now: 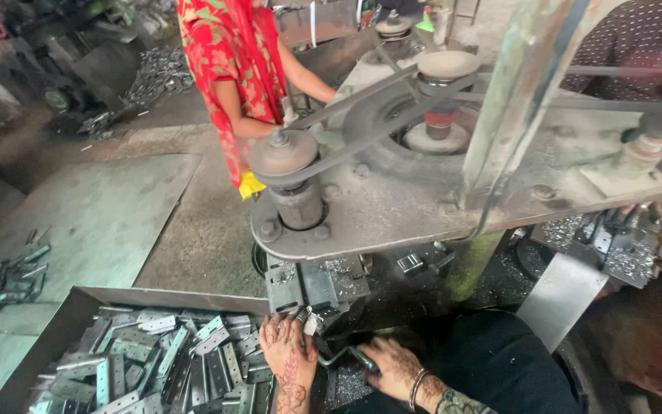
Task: The person repeatedly picks small metal brackets from a bin, places them into a press machine, and operates the lever to process them. The person then removes the processed brackets and returns them to the bin. This cycle continues throughout the clip.
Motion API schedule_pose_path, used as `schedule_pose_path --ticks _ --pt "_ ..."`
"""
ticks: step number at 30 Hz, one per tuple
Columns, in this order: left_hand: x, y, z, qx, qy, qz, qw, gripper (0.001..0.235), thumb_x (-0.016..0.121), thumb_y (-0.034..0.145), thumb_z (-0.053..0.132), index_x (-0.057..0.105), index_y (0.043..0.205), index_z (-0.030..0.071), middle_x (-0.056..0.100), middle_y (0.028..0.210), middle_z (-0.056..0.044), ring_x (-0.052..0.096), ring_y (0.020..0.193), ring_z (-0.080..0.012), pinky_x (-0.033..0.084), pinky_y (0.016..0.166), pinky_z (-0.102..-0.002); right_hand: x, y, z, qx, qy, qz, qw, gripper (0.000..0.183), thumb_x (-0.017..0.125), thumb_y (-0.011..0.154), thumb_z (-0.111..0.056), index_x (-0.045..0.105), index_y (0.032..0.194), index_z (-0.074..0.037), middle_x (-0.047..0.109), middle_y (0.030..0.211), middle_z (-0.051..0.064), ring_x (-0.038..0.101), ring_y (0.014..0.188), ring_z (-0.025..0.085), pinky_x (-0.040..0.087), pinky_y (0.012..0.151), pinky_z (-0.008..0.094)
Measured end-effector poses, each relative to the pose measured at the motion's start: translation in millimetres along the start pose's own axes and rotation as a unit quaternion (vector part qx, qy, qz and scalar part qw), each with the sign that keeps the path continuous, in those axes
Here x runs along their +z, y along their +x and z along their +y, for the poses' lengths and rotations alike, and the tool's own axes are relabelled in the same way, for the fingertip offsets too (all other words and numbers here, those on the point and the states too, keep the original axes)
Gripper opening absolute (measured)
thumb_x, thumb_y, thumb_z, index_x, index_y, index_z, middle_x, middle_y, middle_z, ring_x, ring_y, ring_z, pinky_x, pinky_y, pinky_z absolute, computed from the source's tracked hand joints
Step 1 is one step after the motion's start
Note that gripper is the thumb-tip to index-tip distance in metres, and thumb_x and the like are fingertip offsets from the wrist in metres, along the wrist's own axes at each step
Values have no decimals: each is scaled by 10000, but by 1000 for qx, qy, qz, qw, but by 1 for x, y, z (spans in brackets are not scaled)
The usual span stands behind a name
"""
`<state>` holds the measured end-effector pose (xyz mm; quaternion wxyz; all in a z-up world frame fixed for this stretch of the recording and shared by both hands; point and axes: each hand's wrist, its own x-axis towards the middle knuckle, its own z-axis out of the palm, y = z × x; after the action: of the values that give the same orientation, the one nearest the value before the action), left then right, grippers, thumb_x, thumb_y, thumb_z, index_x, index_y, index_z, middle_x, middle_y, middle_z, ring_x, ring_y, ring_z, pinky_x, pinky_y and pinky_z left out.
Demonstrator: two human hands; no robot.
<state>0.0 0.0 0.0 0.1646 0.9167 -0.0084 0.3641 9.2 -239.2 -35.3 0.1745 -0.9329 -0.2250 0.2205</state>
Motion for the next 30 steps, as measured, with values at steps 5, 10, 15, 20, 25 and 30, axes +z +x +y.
schedule_pose_path --ticks 5,10,15,20,25,30 --pt "32 -3 -23 -105 -203 58 972 316 721 735 121 693 1027 6 712 1114 -147 588 1222 -365 437 1070 -445 -34 27 -11 -60 319 235 916 635 817 814 -144 567 1396 -176 663 1300 57 646 1086 195 591 920 337" --pt "46 10 -22 -117 -316 75 939 348 685 747 69 703 1090 16 702 1216 -158 616 1214 -356 470 1055 -437 -53 54 -14 -115 486 265 825 379 747 859 -38 687 1230 -85 764 1130 55 732 1003 133 622 867 283" --pt "26 32 -24 -70 21 -69 995 586 761 616 104 694 1191 10 622 1366 -171 454 1327 -402 328 1075 -560 -64 73 -19 -89 46 361 927 427 766 779 -22 680 1184 -131 733 1112 58 676 1001 213 570 886 362" --pt "17 34 -9 -79 -18 -126 989 585 721 701 121 661 1282 99 570 1442 -92 388 1412 -374 286 1156 -545 -47 79 -49 -185 -57 270 943 489 666 823 28 602 1300 -57 593 1383 132 569 1266 311 504 1035 420" --pt "20 26 1 -65 28 -262 962 575 716 737 178 642 1305 125 547 1474 -52 303 1462 -351 128 1195 -637 -39 49 -57 -130 -50 214 967 539 711 804 -111 568 1318 -37 493 1465 165 430 1357 342 368 1129 476" --pt "36 23 12 -48 52 -281 957 529 645 853 327 620 1325 92 533 1462 -76 229 1492 -358 2 1189 -690 -39 -9 -41 -67 8 145 987 566 687 864 -214 539 1402 -116 459 1498 143 414 1382 312 365 1156 452"
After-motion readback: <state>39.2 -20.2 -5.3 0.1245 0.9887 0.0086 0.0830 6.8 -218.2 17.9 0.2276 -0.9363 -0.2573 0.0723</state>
